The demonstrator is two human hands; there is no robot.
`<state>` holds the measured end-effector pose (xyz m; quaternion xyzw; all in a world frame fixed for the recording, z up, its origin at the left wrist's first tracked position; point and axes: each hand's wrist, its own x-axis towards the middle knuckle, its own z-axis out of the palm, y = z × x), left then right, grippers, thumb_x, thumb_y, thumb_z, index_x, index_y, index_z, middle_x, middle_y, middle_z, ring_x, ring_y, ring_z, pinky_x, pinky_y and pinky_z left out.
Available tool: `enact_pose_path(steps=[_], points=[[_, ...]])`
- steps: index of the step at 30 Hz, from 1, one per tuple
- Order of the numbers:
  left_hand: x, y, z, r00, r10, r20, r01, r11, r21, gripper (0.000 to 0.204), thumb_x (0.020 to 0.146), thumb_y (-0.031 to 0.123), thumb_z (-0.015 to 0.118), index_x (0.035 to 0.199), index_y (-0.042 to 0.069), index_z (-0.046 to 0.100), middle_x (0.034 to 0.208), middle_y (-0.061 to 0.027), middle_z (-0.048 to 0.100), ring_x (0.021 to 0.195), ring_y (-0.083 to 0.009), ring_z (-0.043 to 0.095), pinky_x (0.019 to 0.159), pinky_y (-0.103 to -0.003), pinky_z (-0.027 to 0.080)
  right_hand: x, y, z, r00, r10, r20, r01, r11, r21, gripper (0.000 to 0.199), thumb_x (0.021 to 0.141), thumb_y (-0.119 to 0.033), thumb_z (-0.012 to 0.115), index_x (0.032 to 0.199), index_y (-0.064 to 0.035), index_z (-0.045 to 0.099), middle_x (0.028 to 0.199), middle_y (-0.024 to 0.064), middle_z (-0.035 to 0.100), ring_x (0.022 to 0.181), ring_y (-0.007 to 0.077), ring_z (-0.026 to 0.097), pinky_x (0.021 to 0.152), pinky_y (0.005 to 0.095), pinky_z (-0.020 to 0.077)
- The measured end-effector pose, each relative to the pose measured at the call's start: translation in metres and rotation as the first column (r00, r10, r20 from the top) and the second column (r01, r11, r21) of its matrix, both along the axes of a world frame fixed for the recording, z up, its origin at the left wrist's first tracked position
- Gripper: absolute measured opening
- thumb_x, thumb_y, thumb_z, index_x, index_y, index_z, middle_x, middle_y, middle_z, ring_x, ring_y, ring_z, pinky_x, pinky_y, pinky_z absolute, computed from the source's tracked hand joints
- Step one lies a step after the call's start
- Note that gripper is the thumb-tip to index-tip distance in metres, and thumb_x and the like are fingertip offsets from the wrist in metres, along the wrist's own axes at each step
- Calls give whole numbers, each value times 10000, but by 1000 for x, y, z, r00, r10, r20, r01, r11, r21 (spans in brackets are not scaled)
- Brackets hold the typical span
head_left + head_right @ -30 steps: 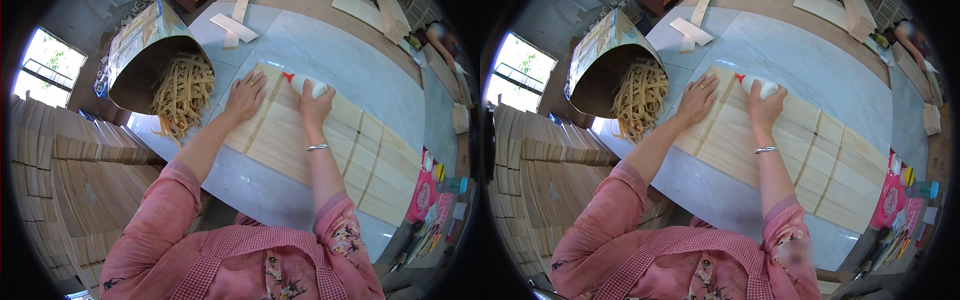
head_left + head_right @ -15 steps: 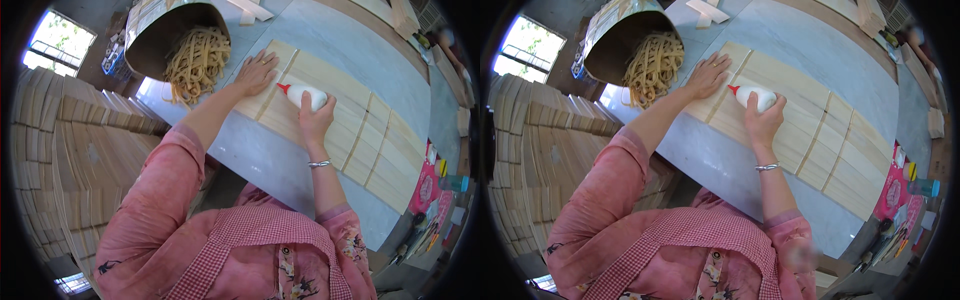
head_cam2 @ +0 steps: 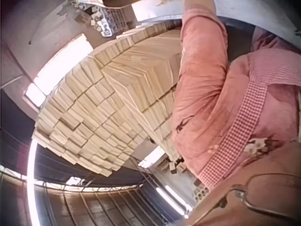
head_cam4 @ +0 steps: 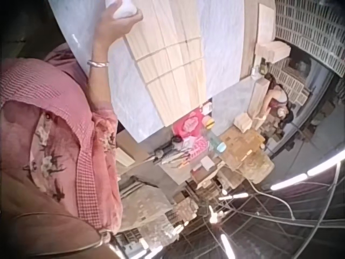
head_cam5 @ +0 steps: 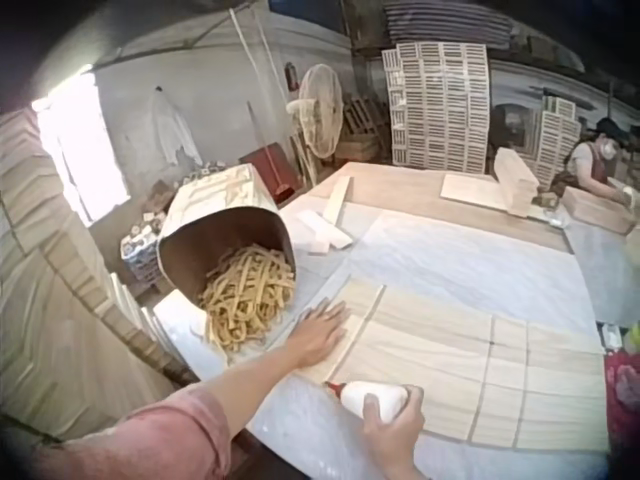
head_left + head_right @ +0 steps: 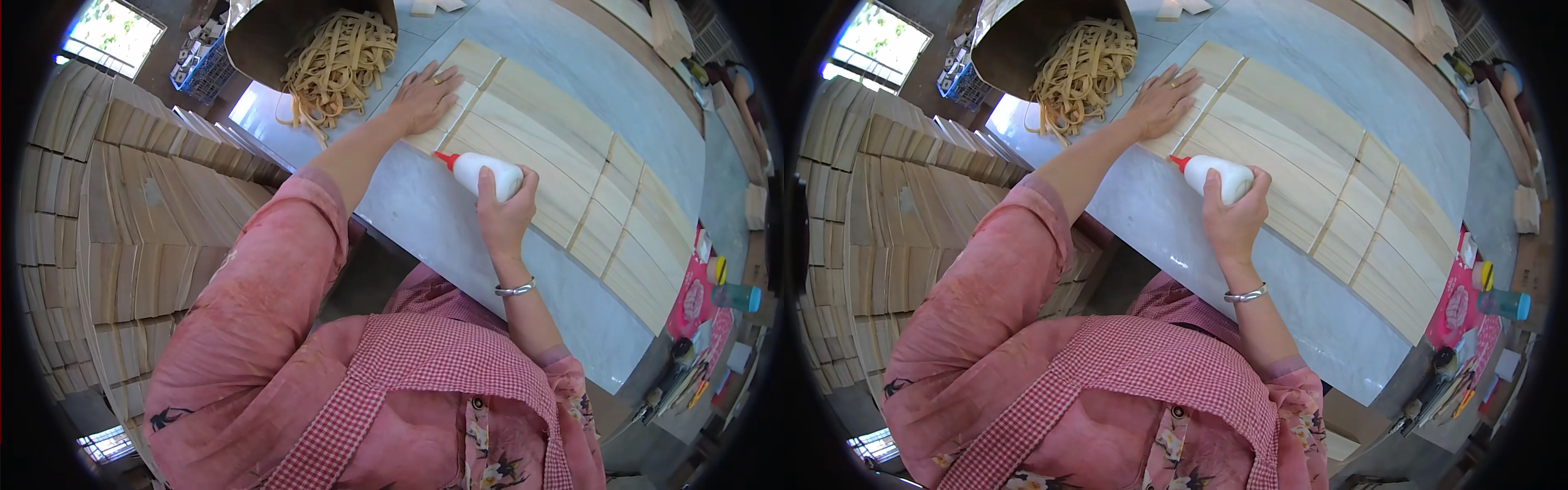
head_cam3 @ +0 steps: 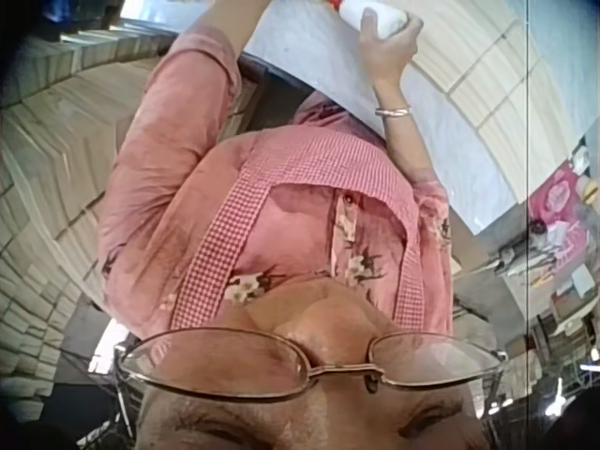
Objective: Assemble small wooden boxes using glue and a pneumatic stapler.
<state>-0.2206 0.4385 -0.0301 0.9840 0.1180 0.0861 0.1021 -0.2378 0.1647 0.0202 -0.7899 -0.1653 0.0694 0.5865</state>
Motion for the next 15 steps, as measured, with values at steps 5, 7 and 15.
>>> enact_pose_path(steps=[5, 7, 15], points=[[16, 3, 7, 994, -110, -5, 109, 986, 127, 530, 1010, 246, 477, 1507, 62, 454, 1522, -135, 511, 1349, -388, 495, 1163, -456, 350, 2, -22, -29, 999, -13, 49, 8, 997, 83, 430, 962, -265, 676, 1227, 11, 482, 1022, 170, 593, 819, 238, 615, 698, 372, 536], [-5, 24, -2, 981, -158, 111, 128, 963, 236, 487, 1010, 166, 457, 1476, 31, 495, 1520, -133, 519, 1383, -349, 476, 1187, -435, 332, 1, -32, -15, 1000, -27, 5, 25, 980, 199, 425, 957, -270, 657, 1247, -2, 500, 1086, 166, 572, 966, 248, 557, 901, 378, 458], [0, 6, 6, 986, -147, 73, 141, 987, 83, 477, 1064, 247, 416, 1495, 52, 479, 1571, -103, 463, 1455, -379, 385, 1167, -464, 331, 127, -256, 15, 799, -551, 240, 493, 830, 262, 409, 823, -120, 756, 1125, -37, 493, 1046, 98, 526, 905, 211, 529, 836, 340, 481]])
